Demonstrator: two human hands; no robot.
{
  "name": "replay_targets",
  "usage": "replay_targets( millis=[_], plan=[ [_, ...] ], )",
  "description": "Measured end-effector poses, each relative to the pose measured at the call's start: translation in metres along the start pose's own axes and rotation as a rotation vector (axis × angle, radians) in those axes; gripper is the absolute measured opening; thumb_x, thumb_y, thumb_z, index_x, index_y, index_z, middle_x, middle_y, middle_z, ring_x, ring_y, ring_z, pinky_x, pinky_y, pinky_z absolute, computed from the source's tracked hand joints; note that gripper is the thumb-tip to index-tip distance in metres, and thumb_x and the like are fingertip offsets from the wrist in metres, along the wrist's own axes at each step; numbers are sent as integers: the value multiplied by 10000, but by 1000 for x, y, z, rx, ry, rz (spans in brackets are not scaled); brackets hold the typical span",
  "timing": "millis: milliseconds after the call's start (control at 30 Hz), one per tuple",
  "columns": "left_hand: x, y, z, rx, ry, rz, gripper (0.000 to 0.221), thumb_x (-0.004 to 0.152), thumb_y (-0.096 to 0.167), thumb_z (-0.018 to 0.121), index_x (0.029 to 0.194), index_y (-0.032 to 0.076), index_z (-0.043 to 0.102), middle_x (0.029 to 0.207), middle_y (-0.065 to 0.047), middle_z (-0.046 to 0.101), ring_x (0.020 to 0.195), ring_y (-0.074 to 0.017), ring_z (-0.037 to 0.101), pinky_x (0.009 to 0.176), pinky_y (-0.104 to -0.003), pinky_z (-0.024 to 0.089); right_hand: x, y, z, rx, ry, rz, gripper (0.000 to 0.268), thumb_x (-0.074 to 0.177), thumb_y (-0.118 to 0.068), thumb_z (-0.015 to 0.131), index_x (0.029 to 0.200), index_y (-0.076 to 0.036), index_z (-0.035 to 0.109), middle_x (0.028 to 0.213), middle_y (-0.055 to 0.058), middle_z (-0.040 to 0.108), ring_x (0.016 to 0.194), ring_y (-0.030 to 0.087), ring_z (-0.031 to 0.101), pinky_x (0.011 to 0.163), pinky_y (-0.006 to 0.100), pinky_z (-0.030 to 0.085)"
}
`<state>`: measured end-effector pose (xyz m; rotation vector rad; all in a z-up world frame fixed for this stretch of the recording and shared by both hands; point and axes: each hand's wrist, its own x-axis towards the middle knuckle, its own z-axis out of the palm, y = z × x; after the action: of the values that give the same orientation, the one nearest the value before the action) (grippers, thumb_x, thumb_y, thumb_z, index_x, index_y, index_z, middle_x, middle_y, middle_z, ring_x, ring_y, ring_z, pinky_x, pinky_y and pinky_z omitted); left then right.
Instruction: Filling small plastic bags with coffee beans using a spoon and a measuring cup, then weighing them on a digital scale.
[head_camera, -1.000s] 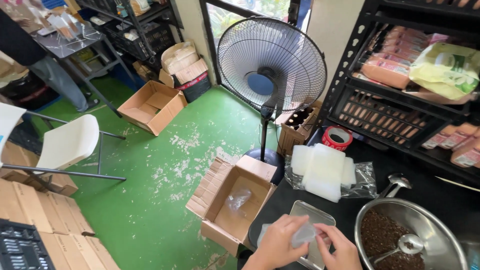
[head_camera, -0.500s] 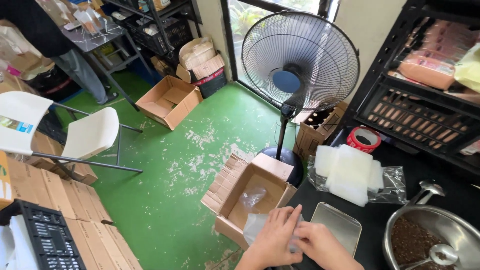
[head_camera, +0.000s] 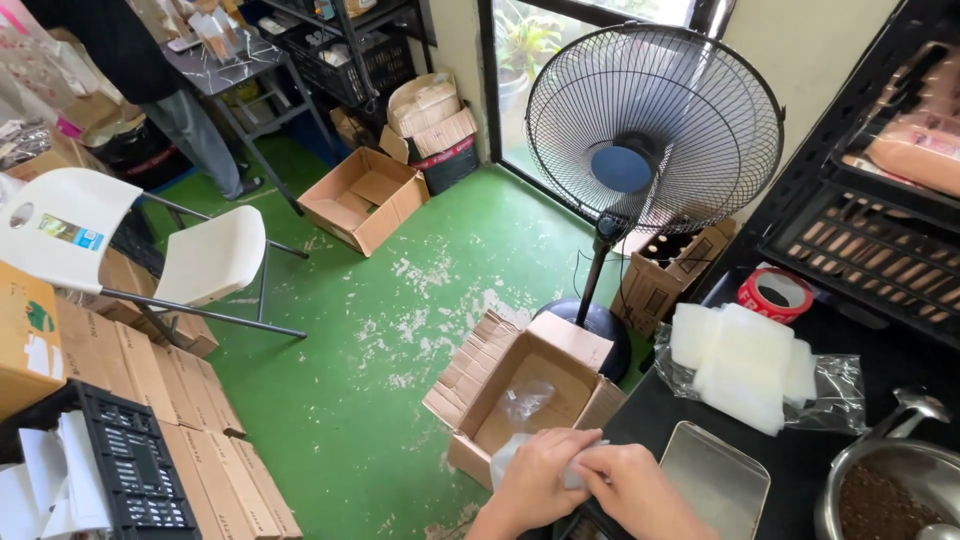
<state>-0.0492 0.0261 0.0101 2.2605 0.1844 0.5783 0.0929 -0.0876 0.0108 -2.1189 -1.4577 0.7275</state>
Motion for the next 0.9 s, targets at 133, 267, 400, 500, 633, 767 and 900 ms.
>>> replay_targets(
  millis=[133,267,400,500,633,767,900],
  plan=[
    [3,3,-20,-89,156,-40,475,835,172,637,1286,22,626,1256,-156,683,1153,-316,657,1013,-434,504,3,-56,-34,-83,272,-257,164,907,-241,662,950,-183,810,1004,-22,835,892,179,793,847,338,585],
    [4,10,-32,-147,391,-146,530,821,211,770,1300,39,623,1291,-130,679,1195,-274,650,1025,-402,516,11,-89,-55,-27,450,-423,113,925,-195,685,937,-110,759,786,-4,777,625,145,716,577,303,559],
    [7,16,-40,-187,441,-195,539,817,237,803,1301,70,636,1238,-106,694,1122,-236,669,980,-379,544,12,-96,-48,130,622,-465,229,916,-172,687,1129,-133,761,728,-25,786,532,58,696,535,218,545],
    [7,15,-32,-177,442,-190,539,817,347,825,1244,60,664,1232,-107,706,1119,-239,694,971,-378,563,-5,-114,-59,49,877,-574,353,938,-129,665,1277,-30,673,646,-33,644,489,72,495,510,241,466],
    [11,34,-31,-229,414,-158,546,834,352,800,1257,34,667,1241,-135,711,1164,-263,676,1008,-400,539,-29,-130,-75,112,913,-622,408,919,-83,672,1307,31,614,616,-37,623,500,64,547,533,226,520],
    [12,51,-32,-227,422,-95,546,837,353,792,1265,45,652,1254,-134,701,1167,-275,676,1001,-412,545,-51,-153,-88,114,992,-623,334,899,-67,684,1219,26,660,618,-9,602,515,95,544,544,261,538],
    [12,49,-30,-171,417,-110,593,850,427,774,1293,57,635,1262,-121,694,1169,-267,661,1004,-421,526,-56,-156,-96,162,1150,-567,330,907,-59,691,1216,50,652,589,17,586,492,80,502,530,242,478]
  ],
)
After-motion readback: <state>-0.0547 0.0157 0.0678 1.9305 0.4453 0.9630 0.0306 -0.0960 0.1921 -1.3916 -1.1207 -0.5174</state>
